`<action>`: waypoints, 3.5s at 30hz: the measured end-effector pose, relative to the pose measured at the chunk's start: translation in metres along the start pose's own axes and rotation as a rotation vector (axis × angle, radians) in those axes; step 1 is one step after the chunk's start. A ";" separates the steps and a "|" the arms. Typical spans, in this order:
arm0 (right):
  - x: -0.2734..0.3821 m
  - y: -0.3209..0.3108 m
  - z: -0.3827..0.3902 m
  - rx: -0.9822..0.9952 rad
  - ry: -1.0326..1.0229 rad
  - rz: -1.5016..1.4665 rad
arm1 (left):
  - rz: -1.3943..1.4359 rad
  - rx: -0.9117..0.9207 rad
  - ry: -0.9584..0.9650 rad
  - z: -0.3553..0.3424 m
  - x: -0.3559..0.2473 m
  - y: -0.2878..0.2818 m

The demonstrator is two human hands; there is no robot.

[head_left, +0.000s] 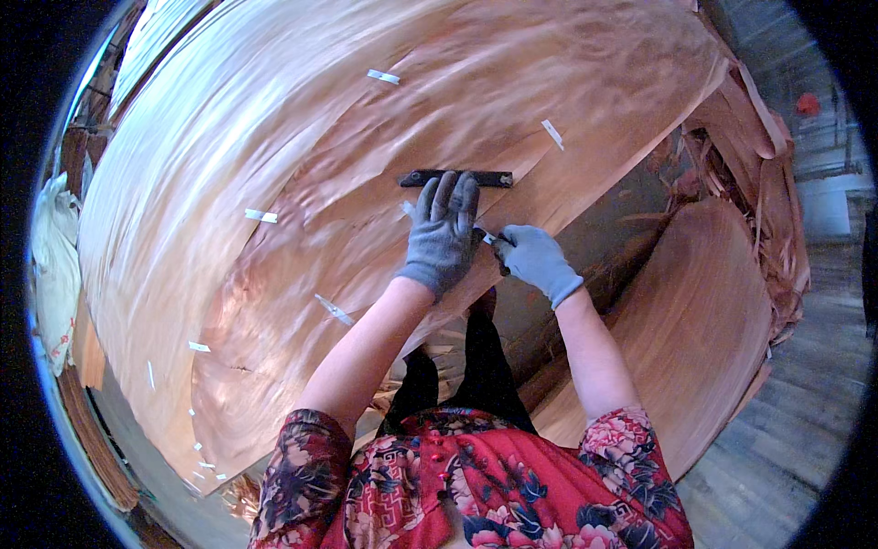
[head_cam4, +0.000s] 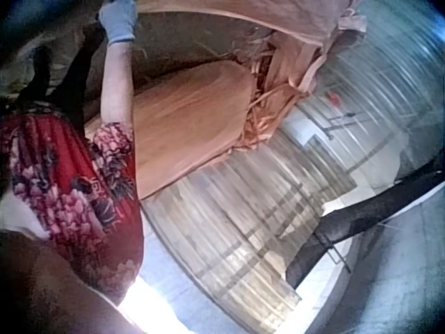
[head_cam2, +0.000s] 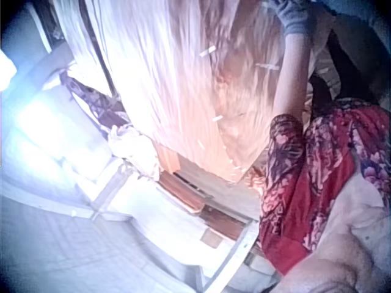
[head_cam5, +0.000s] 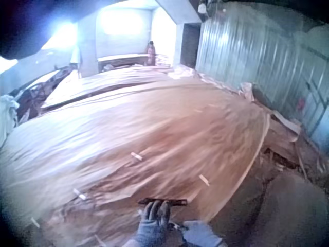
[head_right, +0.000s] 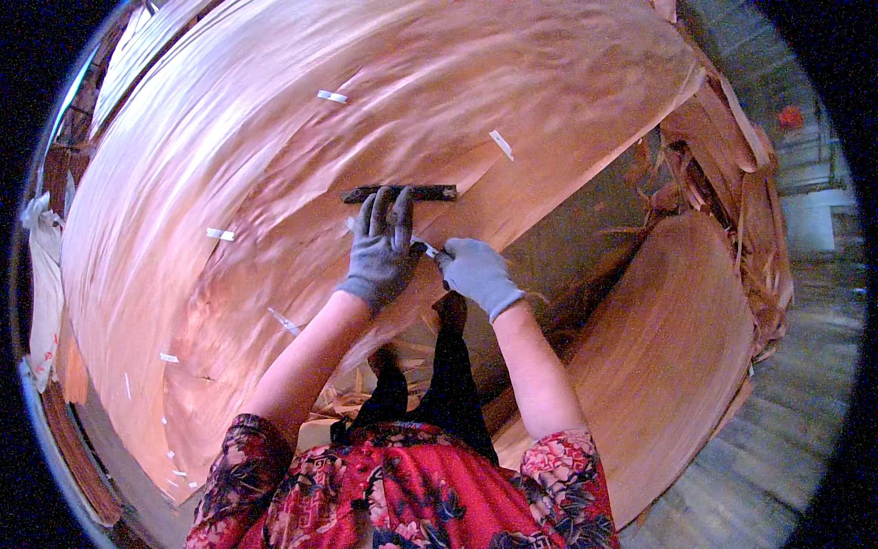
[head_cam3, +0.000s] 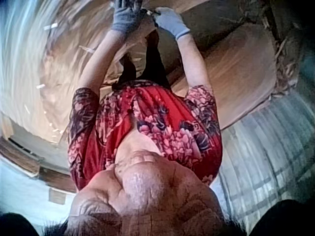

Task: The person uses a utility knife to carefully peel thin layers of wood veneer from a large curved wooden surface. They work methodically along the surface, removing strips of veneer and occasionally using a measuring tape to check dimensions. The peeled veneer strips accumulate on the floor.

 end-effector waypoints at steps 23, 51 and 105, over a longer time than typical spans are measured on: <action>0.052 0.071 0.060 0.029 -0.096 -0.709 | 0.371 0.028 -0.460 0.123 0.085 -0.093; 0.414 0.312 0.055 0.509 -1.088 0.851 | -0.259 -0.138 -1.266 0.406 0.182 -0.184; 0.017 -0.125 -0.102 -0.872 -0.518 0.147 | -0.384 0.218 -0.770 0.139 0.183 -0.076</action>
Point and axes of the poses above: each hand's wrist, its own z-axis away from the middle knuckle, its own y-axis out of the palm, x = y × z, the point moved 6 cm from there along -z, towards the middle knuckle, and after that the axes turned 6 degrees about -z, right-handed, at the moved point
